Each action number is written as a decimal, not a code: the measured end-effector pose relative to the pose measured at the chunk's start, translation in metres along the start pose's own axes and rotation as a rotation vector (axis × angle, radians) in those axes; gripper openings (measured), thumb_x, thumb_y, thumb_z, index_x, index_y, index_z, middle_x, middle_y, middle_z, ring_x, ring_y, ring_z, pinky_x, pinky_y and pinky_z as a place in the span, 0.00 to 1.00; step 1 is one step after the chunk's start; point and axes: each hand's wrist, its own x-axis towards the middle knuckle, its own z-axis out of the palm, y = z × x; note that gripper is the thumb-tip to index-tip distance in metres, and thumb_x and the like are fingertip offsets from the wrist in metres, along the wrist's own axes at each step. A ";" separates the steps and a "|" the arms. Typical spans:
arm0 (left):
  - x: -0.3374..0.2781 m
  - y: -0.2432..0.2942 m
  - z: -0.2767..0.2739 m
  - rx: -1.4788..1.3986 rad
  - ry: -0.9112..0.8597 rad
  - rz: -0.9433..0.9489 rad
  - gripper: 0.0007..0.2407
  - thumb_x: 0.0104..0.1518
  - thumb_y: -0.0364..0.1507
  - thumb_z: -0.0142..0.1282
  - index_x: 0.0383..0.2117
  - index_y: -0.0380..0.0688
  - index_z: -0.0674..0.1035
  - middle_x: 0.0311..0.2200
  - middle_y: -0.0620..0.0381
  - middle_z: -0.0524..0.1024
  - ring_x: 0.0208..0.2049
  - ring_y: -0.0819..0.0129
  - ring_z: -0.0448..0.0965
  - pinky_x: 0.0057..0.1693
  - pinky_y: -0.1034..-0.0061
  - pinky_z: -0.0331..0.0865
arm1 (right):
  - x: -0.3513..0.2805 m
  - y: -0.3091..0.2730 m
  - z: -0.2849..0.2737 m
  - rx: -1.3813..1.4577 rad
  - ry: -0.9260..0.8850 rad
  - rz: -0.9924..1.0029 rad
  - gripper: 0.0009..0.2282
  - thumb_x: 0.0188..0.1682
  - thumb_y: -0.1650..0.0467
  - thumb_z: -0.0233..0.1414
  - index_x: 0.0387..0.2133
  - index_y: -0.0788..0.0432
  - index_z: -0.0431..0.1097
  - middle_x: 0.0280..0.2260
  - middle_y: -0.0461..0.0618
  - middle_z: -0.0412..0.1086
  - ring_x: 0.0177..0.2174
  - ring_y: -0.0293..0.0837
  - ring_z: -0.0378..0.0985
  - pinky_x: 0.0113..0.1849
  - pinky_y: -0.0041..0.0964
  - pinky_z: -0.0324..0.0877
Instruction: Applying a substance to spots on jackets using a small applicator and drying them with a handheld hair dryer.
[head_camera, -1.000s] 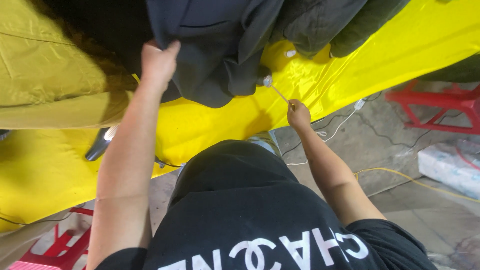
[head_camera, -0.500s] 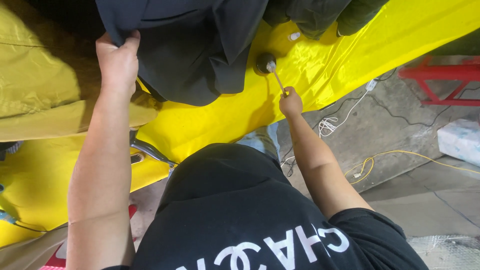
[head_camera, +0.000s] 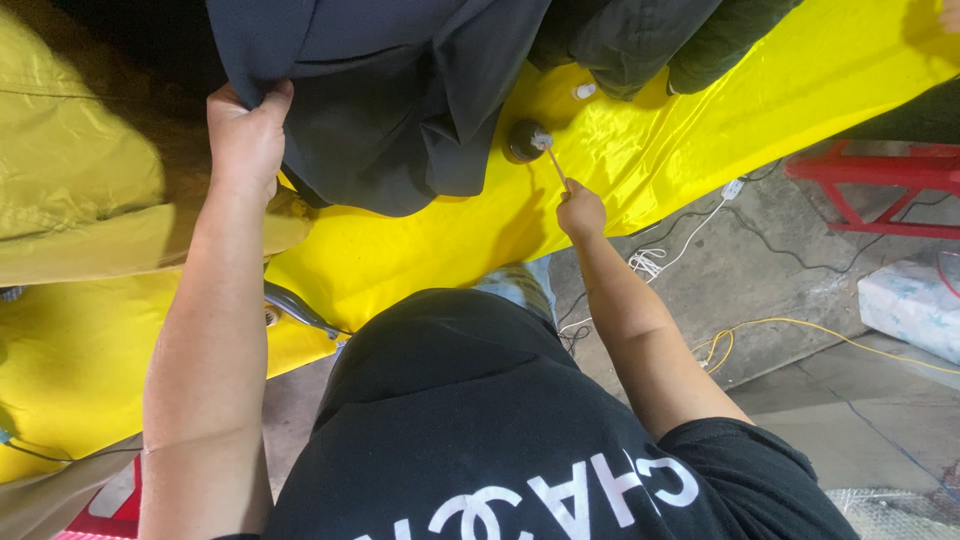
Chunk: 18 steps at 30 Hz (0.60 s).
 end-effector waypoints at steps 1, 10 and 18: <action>-0.002 0.009 0.001 -0.001 0.002 0.000 0.02 0.56 0.27 0.61 0.33 0.49 0.82 0.36 0.68 0.80 0.40 0.79 0.72 0.49 0.80 0.67 | 0.001 -0.002 -0.003 -0.001 0.000 -0.002 0.18 0.59 0.69 0.42 0.61 0.53 0.66 0.53 0.55 0.73 0.44 0.60 0.78 0.38 0.51 0.76; -0.010 0.029 0.004 0.092 -0.028 -0.132 0.06 0.58 0.33 0.60 0.37 0.48 0.82 0.38 0.64 0.83 0.43 0.72 0.81 0.50 0.78 0.72 | -0.003 -0.007 -0.011 0.000 0.029 0.066 0.18 0.59 0.70 0.42 0.62 0.50 0.65 0.53 0.53 0.73 0.43 0.57 0.79 0.36 0.44 0.77; -0.014 0.031 0.003 0.105 -0.161 -0.204 0.09 0.56 0.32 0.59 0.40 0.47 0.83 0.41 0.63 0.83 0.43 0.76 0.80 0.49 0.79 0.72 | -0.010 -0.006 -0.011 -0.039 0.033 -0.001 0.18 0.59 0.70 0.42 0.63 0.50 0.65 0.52 0.56 0.74 0.44 0.58 0.79 0.37 0.48 0.76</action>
